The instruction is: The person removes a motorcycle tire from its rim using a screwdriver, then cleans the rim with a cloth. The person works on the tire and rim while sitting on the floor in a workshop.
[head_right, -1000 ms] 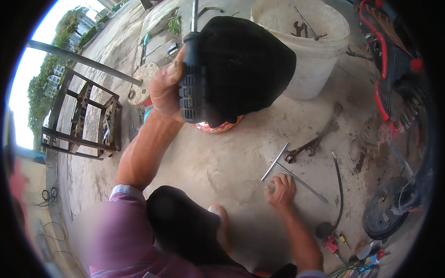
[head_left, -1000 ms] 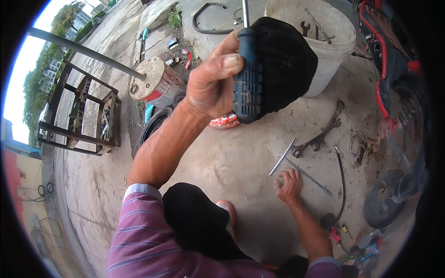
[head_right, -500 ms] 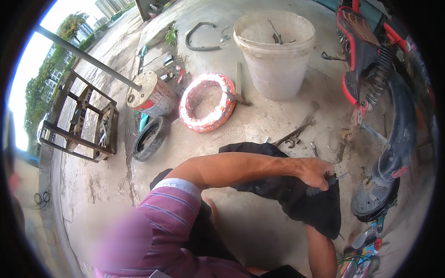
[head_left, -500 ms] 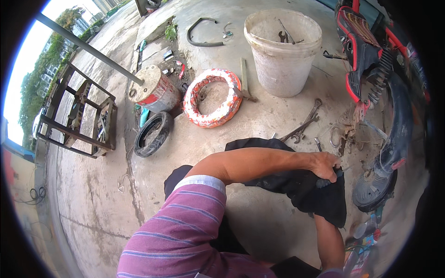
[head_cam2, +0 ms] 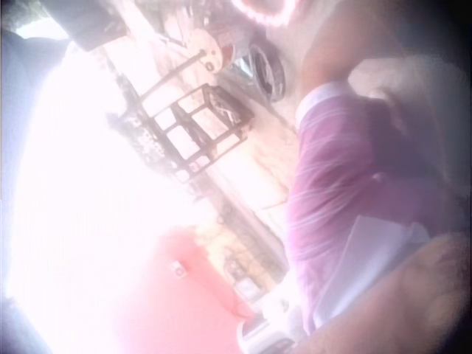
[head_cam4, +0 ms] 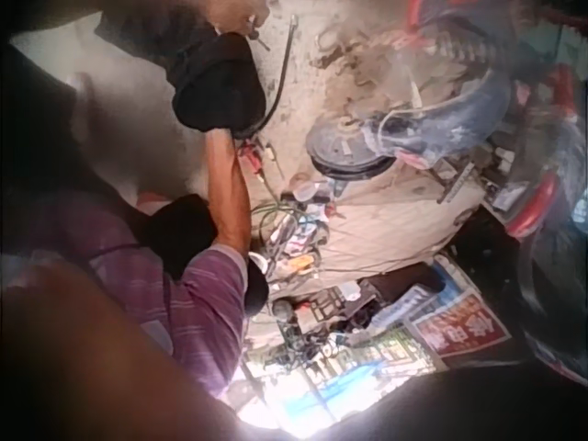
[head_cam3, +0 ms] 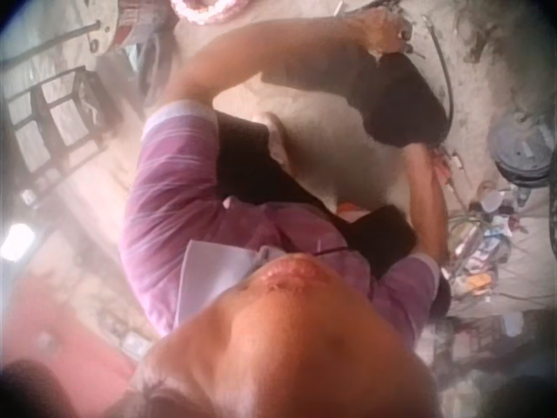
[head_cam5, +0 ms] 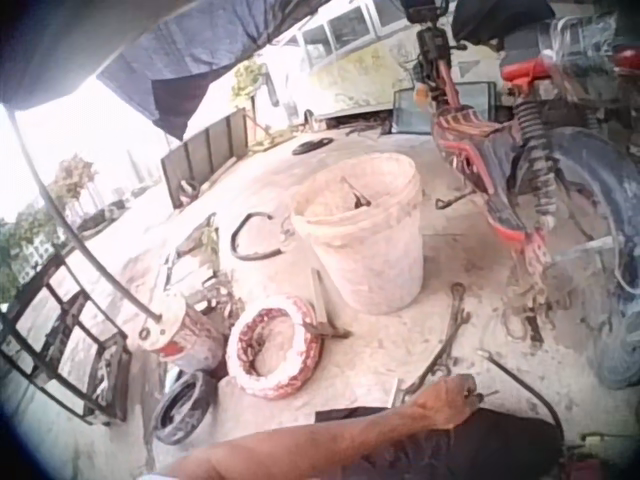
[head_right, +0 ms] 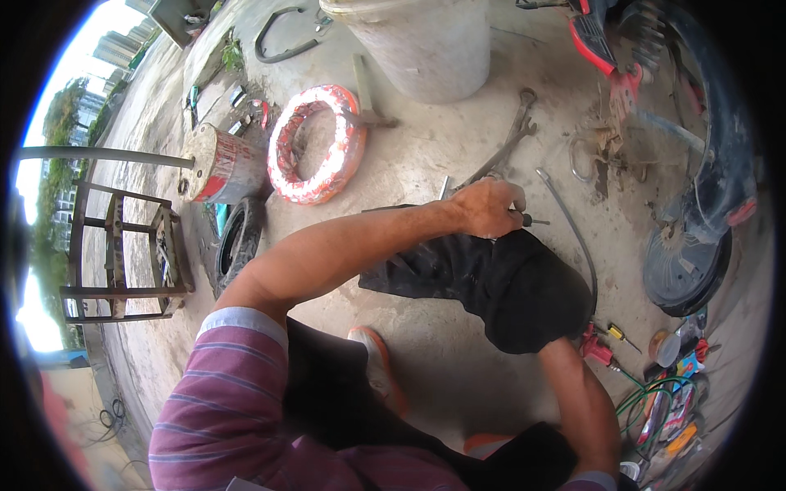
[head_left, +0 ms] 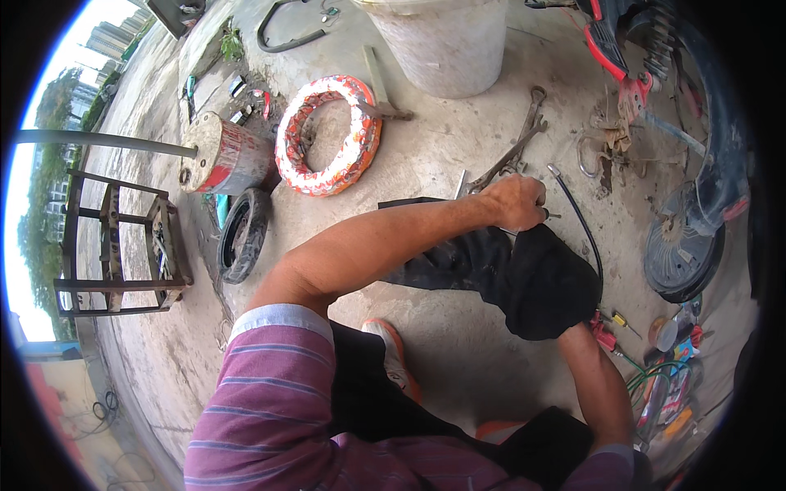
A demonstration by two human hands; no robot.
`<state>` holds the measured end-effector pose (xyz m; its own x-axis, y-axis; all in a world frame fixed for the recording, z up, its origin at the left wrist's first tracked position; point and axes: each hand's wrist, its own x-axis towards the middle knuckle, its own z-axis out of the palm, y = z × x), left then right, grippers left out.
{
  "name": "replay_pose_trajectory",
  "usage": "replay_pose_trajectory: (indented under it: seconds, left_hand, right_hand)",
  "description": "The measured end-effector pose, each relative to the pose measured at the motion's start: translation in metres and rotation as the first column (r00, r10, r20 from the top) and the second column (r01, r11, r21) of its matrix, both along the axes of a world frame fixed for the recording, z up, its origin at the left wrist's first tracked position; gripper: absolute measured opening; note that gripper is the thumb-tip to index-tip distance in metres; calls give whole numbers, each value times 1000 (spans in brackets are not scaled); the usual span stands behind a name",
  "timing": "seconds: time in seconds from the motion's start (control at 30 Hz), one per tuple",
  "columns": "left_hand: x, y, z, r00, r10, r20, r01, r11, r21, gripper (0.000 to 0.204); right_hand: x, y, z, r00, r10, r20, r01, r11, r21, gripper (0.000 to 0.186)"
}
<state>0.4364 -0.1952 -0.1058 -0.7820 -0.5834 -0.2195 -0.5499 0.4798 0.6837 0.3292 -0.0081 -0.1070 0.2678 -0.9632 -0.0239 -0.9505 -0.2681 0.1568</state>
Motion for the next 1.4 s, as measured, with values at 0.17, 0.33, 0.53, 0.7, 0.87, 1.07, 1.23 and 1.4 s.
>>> replay_pose_trajectory:
  seconds: [0.17, 0.33, 0.53, 0.7, 0.87, 1.07, 1.23, 1.4]
  left_hand:
    - [-6, -33, 10, 987, 147, -63, -140, 984, 109, 41]
    - [-12, -32, 18, 995, 97, -35, -102, 978, -182, 60]
    - [-67, 13, 69, 969, -151, -197, 233, 828, 509, 69]
    - [-89, 78, 97, 807, -558, -192, 590, 774, 229, 105]
    - [-100, 108, 93, 865, -439, -241, 491, 839, 234, 54]
    - [-112, 94, 97, 914, -143, -381, 244, 942, 230, 39]
    - [-131, 120, 87, 950, -143, -277, 238, 907, 347, 45]
    - [-138, 140, 67, 889, -411, -201, 456, 830, 322, 41]
  right_hand:
    - [-61, 17, -31, 969, 215, 125, -216, 976, -1, 60]
    - [-109, 19, 18, 887, 62, 458, -181, 958, 220, 59]
    - [-181, 63, 78, 171, -730, 662, -55, 664, 746, 58]
    - [-194, 103, 94, -363, -858, 363, -181, 447, 876, 57]
    - [-200, 118, 101, -501, -831, 243, -202, 385, 900, 57]
    - [-233, 109, 100, -441, -852, 281, -180, 391, 903, 56]
    - [-266, 140, 49, -411, -653, 637, -127, 732, 669, 56]
    - [-264, 150, 53, -745, -261, 614, 107, 861, 497, 49]
